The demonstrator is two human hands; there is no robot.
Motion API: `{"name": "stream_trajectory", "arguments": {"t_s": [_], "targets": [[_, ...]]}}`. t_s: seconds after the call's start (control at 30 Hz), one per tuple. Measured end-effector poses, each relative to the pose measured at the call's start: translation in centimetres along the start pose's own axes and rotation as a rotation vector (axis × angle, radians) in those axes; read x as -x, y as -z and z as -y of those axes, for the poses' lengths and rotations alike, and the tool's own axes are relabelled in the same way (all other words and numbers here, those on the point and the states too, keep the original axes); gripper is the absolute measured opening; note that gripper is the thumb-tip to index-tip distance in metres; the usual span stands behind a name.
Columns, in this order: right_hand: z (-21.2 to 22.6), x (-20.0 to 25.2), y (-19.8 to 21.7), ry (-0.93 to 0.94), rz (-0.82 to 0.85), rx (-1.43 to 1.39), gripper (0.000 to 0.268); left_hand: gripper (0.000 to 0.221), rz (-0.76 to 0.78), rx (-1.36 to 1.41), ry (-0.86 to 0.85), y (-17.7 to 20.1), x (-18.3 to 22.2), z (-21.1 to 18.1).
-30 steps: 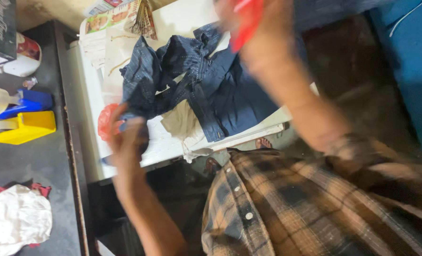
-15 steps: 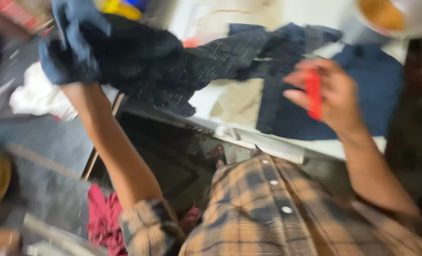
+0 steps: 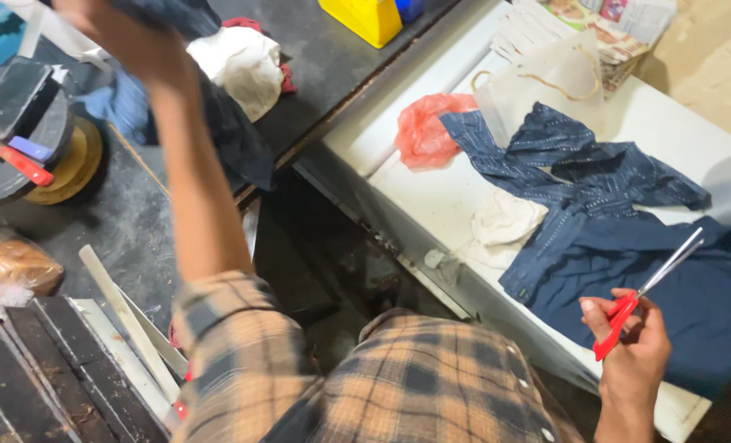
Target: The person cuts pieces of patterned blue fabric using red scissors on a white counter, then lifts and holds up the resulting cloth segments.
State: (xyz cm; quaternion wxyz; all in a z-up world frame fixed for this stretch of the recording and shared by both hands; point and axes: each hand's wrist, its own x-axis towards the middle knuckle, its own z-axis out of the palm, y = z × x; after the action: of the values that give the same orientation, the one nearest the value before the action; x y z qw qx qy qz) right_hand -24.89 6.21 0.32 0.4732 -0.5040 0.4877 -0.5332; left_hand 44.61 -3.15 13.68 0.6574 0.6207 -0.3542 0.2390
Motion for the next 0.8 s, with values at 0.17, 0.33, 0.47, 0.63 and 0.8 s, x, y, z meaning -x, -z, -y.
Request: {"name": "stream_trajectory", "arguments": {"t_s": [0.17,0.33,0.47,0.63,0.8], "targets": [[-1.8,1.2,0.1,-0.055,-0.072,0.145,0.043,0.086,0.433,-0.71,0.391,6.4,13.9,4.7],[-5.9,1.1,0.3,-0.101,-0.062,0.245,0.042,0.095,0.445,-0.797,0.668,7.7,15.7,2.4],[-6.2,-1.2,-1.1,-0.108,0.051,0.336,0.047,0.08,0.335,-0.812,0.351,6.0,12.0,1.5],[-2.9,-2.6,-7.2,-0.079,0.144,0.276,0.05,0.044,0.441,-0.416,0.03,2.1,9.4,5.6],[-0.2,-2.3,-12.8,-0.054,0.263,0.338,0.05,0.035,0.657,-0.075,0.212,-4.3,15.3,4.6]]}}
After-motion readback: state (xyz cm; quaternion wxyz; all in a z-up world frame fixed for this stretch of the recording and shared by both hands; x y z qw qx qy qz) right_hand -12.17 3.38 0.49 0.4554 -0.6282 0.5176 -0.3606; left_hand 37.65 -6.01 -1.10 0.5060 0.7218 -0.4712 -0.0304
